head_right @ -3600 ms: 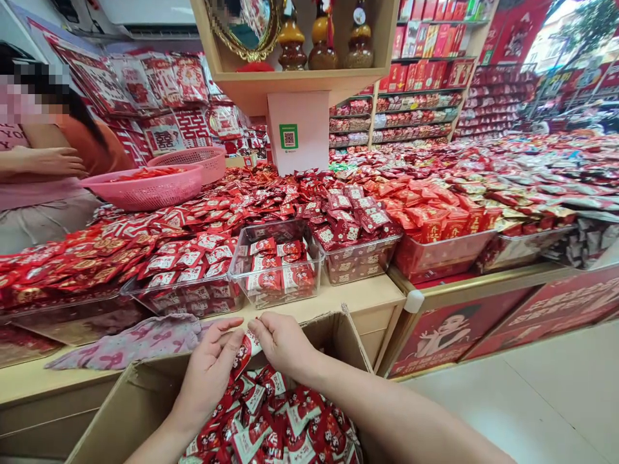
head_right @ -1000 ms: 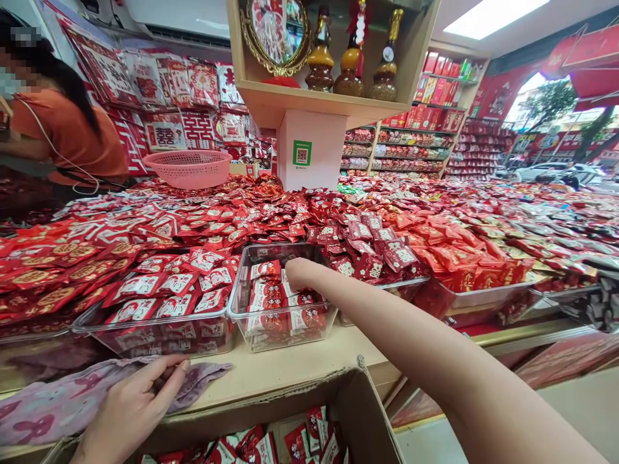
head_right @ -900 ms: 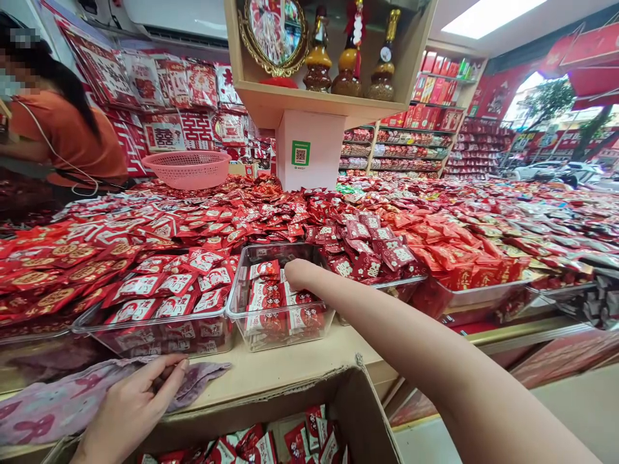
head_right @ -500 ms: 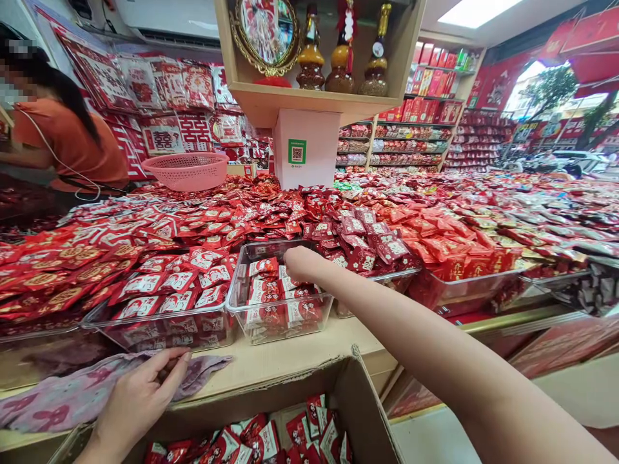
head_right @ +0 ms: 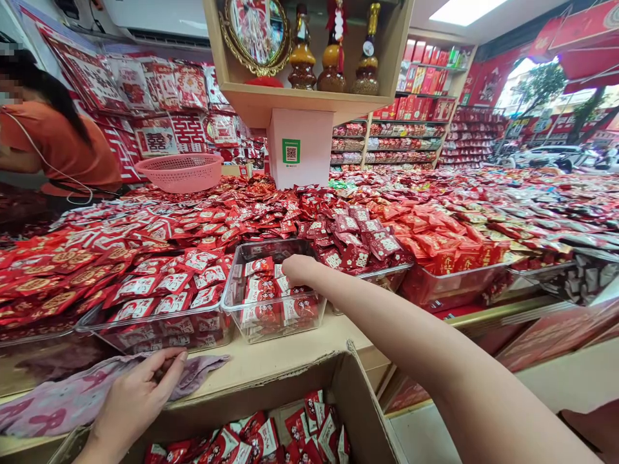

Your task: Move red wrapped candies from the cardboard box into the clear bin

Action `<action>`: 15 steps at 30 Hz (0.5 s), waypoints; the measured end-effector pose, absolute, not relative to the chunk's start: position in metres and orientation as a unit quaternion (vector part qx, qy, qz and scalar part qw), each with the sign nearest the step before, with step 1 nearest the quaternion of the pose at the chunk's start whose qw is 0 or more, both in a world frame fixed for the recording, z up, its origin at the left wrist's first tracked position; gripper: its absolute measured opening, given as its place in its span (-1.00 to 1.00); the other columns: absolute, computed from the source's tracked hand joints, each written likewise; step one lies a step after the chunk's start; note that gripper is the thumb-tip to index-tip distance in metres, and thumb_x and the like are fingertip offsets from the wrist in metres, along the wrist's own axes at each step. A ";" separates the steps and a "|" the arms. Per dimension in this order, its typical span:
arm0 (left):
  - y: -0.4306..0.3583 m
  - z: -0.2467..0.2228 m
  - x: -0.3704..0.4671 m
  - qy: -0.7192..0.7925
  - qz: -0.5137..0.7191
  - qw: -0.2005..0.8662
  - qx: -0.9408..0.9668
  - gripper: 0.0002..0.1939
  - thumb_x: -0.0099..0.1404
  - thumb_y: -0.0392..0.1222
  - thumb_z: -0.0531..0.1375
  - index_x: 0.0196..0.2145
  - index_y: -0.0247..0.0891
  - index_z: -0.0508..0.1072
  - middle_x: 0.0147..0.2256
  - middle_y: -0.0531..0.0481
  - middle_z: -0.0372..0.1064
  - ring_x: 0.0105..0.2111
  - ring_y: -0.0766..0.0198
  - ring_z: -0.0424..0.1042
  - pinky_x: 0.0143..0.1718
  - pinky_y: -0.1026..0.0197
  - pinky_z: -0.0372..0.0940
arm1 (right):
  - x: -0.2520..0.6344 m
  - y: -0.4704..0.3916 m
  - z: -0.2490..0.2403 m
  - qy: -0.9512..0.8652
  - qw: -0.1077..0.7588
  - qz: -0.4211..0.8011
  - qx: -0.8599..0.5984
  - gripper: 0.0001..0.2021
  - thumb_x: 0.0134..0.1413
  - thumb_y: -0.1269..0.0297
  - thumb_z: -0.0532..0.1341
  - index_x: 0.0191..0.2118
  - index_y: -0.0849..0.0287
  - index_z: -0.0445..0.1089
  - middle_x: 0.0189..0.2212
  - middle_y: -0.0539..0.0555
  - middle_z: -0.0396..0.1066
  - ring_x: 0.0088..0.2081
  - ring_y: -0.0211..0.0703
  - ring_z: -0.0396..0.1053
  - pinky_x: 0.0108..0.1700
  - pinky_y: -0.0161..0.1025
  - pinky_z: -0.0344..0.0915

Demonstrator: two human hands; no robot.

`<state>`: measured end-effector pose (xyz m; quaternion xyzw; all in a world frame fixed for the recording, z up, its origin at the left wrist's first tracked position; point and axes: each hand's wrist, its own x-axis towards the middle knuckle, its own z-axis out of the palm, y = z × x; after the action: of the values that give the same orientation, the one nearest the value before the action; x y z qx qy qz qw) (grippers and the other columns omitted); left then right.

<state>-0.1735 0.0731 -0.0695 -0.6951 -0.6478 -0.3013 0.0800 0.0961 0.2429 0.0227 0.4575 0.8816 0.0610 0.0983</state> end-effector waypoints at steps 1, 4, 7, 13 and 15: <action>0.073 -0.070 -0.174 -0.648 -0.302 0.081 -0.694 -0.76 0.12 -0.04 0.04 -0.37 -0.19 0.41 -0.44 0.08 0.47 -0.49 0.34 0.43 -0.47 0.41 0.24 | 0.096 0.244 0.023 0.880 0.099 0.055 0.460 -0.57 -0.24 0.21 0.23 -0.17 0.32 0.38 -0.30 0.26 0.41 -0.24 0.01 0.36 -0.35 -0.27 0.27; 0.073 -0.071 -0.174 -0.651 -0.300 0.077 -0.693 -0.77 0.13 -0.04 0.04 -0.37 -0.19 0.40 -0.44 0.08 0.47 -0.50 0.35 0.42 -0.47 0.41 0.23 | 0.092 0.245 0.022 0.882 0.104 0.048 0.458 -0.58 -0.19 0.17 0.20 -0.18 0.34 0.39 -0.31 0.27 0.41 -0.23 -0.01 0.35 -0.34 -0.29 0.25; 0.073 -0.072 -0.175 -0.655 -0.293 0.074 -0.692 -0.77 0.14 -0.04 0.04 -0.36 -0.18 0.39 -0.45 0.09 0.46 -0.51 0.36 0.42 -0.48 0.41 0.22 | 0.089 0.243 0.027 0.882 0.114 0.041 0.456 -0.64 -0.16 0.20 0.19 -0.24 0.36 0.41 -0.31 0.29 0.40 -0.23 -0.05 0.35 -0.29 -0.31 0.22; 0.072 -0.069 -0.175 -0.669 -0.282 0.074 -0.684 -0.78 0.13 -0.05 0.05 -0.36 -0.18 0.40 -0.47 0.11 0.46 -0.52 0.37 0.41 -0.48 0.41 0.21 | 0.107 0.210 0.071 0.873 -0.006 -0.043 0.485 -0.68 -0.08 0.19 0.14 -0.31 0.40 0.40 -0.36 0.24 0.40 -0.33 -0.15 0.33 -0.37 -0.35 0.16; 0.072 -0.069 -0.173 -0.675 -0.278 0.069 -0.680 -0.77 0.13 -0.04 0.05 -0.35 -0.18 0.40 -0.47 0.11 0.46 -0.52 0.37 0.41 -0.48 0.41 0.21 | 0.115 0.183 0.083 0.894 -0.031 -0.100 0.435 -0.64 -0.01 0.11 0.06 -0.31 0.35 0.38 -0.40 0.15 0.39 -0.39 -0.25 0.30 -0.42 -0.38 0.14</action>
<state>-0.1730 0.0721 -0.0687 -0.6799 -0.6749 -0.2784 0.0692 0.1154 0.1832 0.0829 0.4348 0.8944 -0.1004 -0.0313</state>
